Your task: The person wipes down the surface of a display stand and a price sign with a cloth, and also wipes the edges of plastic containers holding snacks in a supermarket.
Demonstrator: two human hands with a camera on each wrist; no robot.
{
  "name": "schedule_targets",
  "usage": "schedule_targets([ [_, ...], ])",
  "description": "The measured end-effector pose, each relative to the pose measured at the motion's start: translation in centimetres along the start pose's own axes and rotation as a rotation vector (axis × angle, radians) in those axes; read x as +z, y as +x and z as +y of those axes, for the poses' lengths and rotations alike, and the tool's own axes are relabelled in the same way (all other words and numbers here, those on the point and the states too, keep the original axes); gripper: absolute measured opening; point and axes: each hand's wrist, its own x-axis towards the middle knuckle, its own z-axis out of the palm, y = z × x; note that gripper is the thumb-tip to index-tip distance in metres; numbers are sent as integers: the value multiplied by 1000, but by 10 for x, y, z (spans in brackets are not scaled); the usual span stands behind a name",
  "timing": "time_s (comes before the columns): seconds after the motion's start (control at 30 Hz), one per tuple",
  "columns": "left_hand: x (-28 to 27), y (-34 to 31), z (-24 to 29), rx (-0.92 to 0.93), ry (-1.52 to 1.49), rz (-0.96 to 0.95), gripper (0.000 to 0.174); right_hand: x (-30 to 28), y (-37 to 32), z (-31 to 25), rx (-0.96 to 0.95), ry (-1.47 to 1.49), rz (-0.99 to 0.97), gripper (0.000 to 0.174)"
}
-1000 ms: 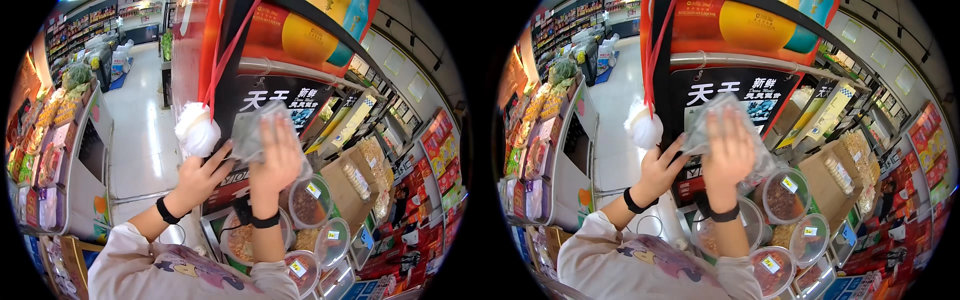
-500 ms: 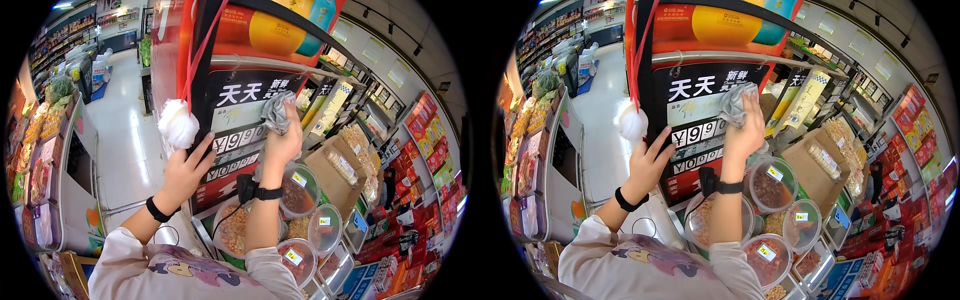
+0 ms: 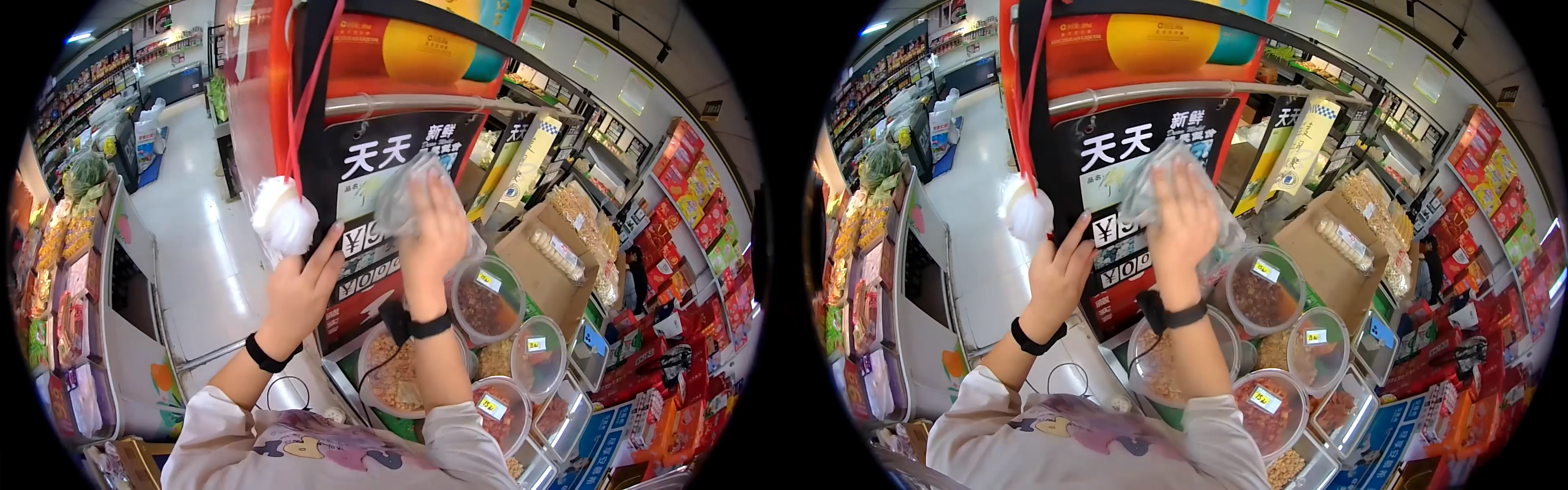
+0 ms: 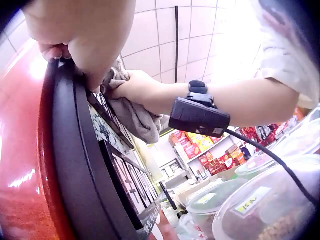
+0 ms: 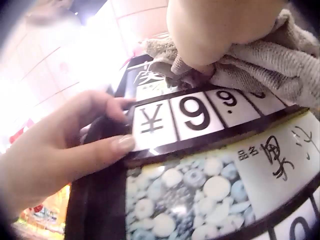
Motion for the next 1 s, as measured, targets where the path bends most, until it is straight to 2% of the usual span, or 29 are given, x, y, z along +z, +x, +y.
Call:
schedule_targets([
  [0.17,1,-2,1,-12,39,-1,15,-8,-1,-10,-192,14,-46,47],
  [0.27,1,-1,-1,0,27,5,14,-5,2,-2,-2,-63,-51,43],
  [0.43,1,0,-2,-6,-19,18,14,-14,1,-20,-256,5,-77,40],
  [0.57,-2,-2,-1,-8,13,-42,15,-8,7,4,-226,-108,-58,42],
  [0.67,1,-2,-1,-3,7,-4,14,-14,3,-12,-184,-67,-119,50],
  [0.8,1,-1,0,-21,-6,-6,15,-20,11,-8,-359,-97,-144,41],
  [0.93,-5,-2,1,-43,2,-83,14,-17,11,14,-235,-114,-159,42],
  [1.0,-4,0,3,-46,-13,-67,14,-18,10,4,-263,-116,-154,39],
])
